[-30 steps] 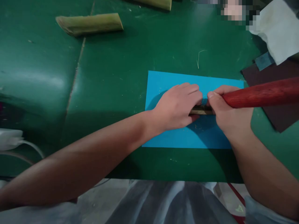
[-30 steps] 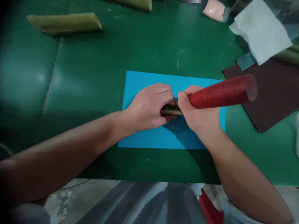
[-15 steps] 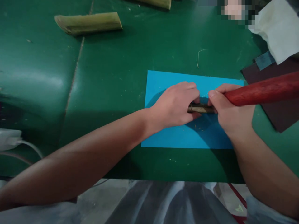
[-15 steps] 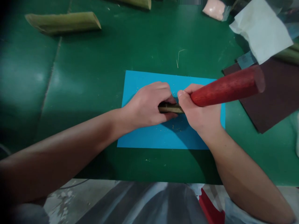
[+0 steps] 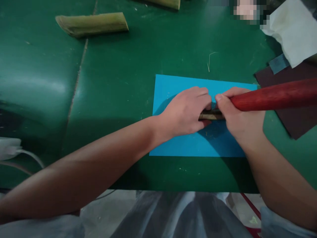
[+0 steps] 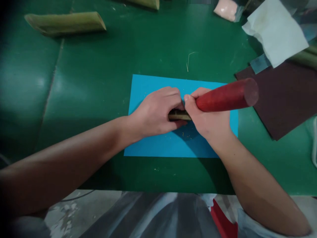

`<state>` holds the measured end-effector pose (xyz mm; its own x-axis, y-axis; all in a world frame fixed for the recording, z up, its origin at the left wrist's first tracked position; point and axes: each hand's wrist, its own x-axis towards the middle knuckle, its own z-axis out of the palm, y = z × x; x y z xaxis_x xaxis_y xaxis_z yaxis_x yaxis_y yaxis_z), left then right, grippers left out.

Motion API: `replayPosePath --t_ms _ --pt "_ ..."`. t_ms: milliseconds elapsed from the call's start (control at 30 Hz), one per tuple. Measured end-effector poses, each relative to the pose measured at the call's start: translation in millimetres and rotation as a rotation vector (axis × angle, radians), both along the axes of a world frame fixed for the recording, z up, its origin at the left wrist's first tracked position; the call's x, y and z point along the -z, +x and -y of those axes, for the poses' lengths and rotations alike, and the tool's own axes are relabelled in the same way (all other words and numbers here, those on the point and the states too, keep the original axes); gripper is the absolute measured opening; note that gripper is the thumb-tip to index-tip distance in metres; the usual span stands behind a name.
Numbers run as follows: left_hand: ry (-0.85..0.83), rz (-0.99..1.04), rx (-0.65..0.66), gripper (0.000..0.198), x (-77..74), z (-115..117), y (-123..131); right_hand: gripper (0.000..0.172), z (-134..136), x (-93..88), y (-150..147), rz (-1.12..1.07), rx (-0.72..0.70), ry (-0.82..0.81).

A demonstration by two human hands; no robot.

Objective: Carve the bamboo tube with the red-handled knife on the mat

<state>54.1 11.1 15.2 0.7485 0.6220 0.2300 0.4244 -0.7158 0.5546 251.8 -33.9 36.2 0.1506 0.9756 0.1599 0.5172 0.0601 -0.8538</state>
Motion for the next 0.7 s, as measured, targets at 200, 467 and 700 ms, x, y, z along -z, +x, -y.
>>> replayPosePath --t_ms 200,467,700 --pt "-0.006 -0.010 -0.020 0.008 -0.5 0.3 0.6 0.036 -0.4 -0.8 5.0 -0.031 -0.037 0.001" --pt "-0.013 0.006 0.001 0.007 0.8 0.4 0.5 0.041 2.4 -3.1 6.5 0.016 -0.036 -0.057" --pt "0.004 0.025 0.008 0.012 4.7 -0.7 0.4 0.030 -0.7 2.2 1.8 -0.035 -0.018 0.052"
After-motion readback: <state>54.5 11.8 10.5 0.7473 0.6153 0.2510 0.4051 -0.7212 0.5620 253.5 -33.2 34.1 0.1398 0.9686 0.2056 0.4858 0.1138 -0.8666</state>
